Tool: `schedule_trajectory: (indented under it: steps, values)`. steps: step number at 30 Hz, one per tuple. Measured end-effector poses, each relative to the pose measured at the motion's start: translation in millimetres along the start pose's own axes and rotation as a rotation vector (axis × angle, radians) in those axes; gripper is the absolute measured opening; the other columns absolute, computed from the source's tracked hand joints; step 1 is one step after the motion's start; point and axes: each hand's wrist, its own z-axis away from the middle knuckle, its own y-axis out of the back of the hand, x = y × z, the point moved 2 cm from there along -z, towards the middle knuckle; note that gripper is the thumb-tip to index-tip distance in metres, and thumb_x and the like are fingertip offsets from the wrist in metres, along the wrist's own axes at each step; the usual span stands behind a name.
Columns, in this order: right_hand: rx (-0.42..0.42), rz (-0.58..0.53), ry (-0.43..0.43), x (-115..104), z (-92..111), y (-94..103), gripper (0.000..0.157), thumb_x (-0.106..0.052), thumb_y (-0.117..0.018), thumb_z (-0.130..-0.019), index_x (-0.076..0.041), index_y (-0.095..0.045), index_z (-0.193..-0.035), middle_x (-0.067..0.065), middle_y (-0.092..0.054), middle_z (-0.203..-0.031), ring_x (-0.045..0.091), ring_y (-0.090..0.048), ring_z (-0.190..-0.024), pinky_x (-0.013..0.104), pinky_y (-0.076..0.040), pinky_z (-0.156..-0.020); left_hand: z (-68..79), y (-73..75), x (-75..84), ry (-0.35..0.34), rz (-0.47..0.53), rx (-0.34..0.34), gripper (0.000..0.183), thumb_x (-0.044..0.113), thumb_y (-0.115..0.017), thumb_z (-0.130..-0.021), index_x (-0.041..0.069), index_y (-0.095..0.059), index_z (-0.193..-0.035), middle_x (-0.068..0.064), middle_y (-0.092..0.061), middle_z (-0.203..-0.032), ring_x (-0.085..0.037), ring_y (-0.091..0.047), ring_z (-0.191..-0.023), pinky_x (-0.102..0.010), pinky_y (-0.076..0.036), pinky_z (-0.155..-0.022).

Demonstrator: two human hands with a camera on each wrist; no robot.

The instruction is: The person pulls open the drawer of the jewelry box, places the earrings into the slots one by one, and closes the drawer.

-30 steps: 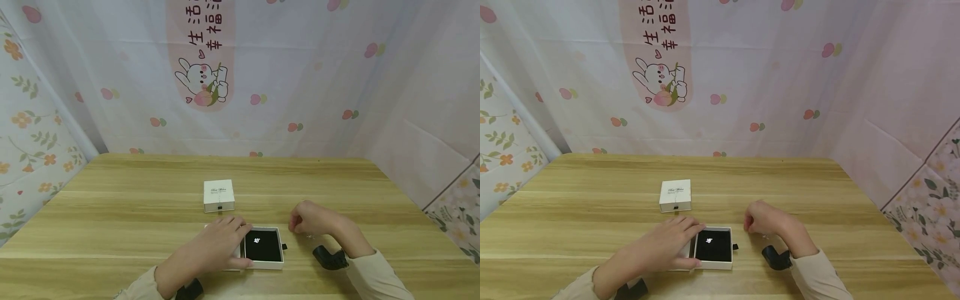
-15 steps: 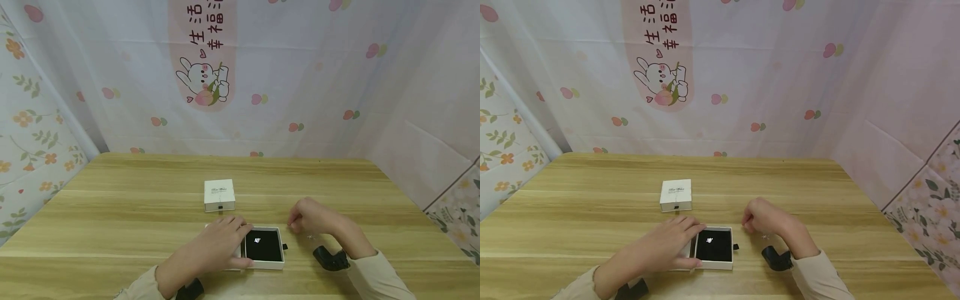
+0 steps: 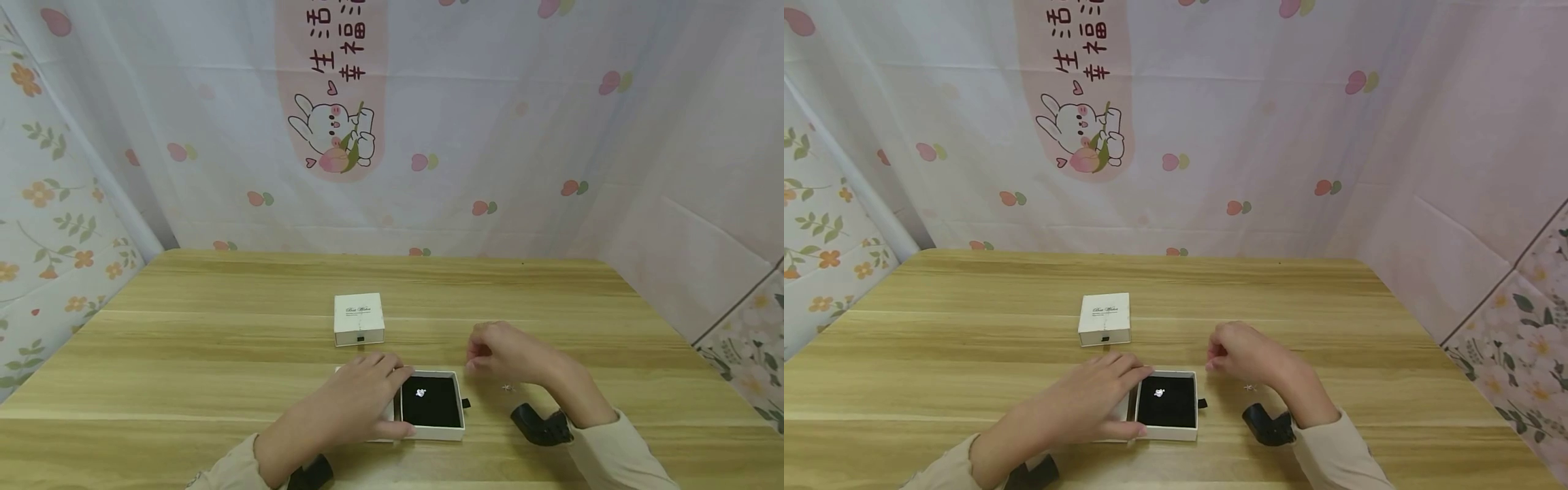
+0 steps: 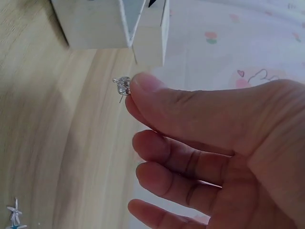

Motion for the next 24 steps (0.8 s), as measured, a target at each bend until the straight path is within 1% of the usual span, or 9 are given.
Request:
schedule_trajectory:
  steps: [4,9,12,16,20,24]
  values:
    - [0.025,0.004,0.008,-4,1,1.4,0.014,-0.011,-0.066,-0.084,-0.014,-0.064,-0.070,-0.007,-0.050,-0.076,0.004,-0.042,-0.068,0.019,-0.039,-0.059,-0.3,-0.3,0.0,0.000,-0.001,-0.001,0.071,0.063,-0.051,-0.083,0.012,-0.051,-0.132,-0.001,-0.054,-0.123,-0.019,-0.050,-0.117,-0.036,-0.044,-0.098]
    - [0.045,0.031,0.019,-12,2,4.7,0.014,-0.012,-0.065,-0.085,-0.016,-0.065,-0.072,-0.007,-0.049,-0.082,0.013,-0.045,-0.079,0.024,-0.039,-0.067,-0.3,0.8,0.3,0.002,-0.007,0.006,0.071,0.063,-0.052,-0.082,0.011,-0.052,-0.131,-0.001,-0.054,-0.123,-0.019,-0.050,-0.117,-0.036,-0.044,-0.098]
    - [0.047,0.043,0.017,-18,3,5.5,0.013,-0.014,-0.064,-0.086,-0.017,-0.066,-0.073,-0.007,-0.049,-0.086,0.015,-0.044,-0.084,0.027,-0.039,-0.071,0.2,1.6,0.3,0.002,-0.010,0.010,0.070,0.063,-0.053,-0.082,0.011,-0.052,-0.130,-0.001,-0.054,-0.122,-0.020,-0.050,-0.116,-0.036,-0.044,-0.097]
    - [0.024,0.022,0.009,-24,1,2.6,0.011,-0.016,-0.064,-0.086,-0.018,-0.066,-0.075,-0.008,-0.049,-0.088,0.014,-0.043,-0.087,0.027,-0.039,-0.072,0.4,2.0,0.3,0.003,-0.005,0.006,0.070,0.063,-0.053,-0.082,0.011,-0.052,-0.130,-0.001,-0.054,-0.122,-0.019,-0.050,-0.116,-0.036,-0.044,-0.097]
    - [0.015,0.020,0.049,-28,-1,-2.4,0.012,-0.018,-0.064,-0.087,-0.021,-0.065,-0.075,-0.009,-0.049,-0.087,0.013,-0.041,-0.084,0.025,-0.037,-0.071,0.0,1.5,0.6,0.002,0.001,0.005,0.070,0.062,-0.053,-0.082,0.011,-0.052,-0.130,-0.001,-0.054,-0.122,-0.019,-0.051,-0.116,-0.036,-0.044,-0.097]
    - [0.008,-0.001,0.061,-30,-2,-8.3,0.013,-0.018,-0.064,-0.087,-0.021,-0.065,-0.074,-0.009,-0.048,-0.086,0.013,-0.039,-0.083,0.024,-0.036,-0.069,-0.2,0.9,0.7,-0.003,-0.006,0.012,0.070,0.062,-0.053,-0.082,0.011,-0.053,-0.130,-0.001,-0.054,-0.121,-0.019,-0.051,-0.115,-0.036,-0.044,-0.096]
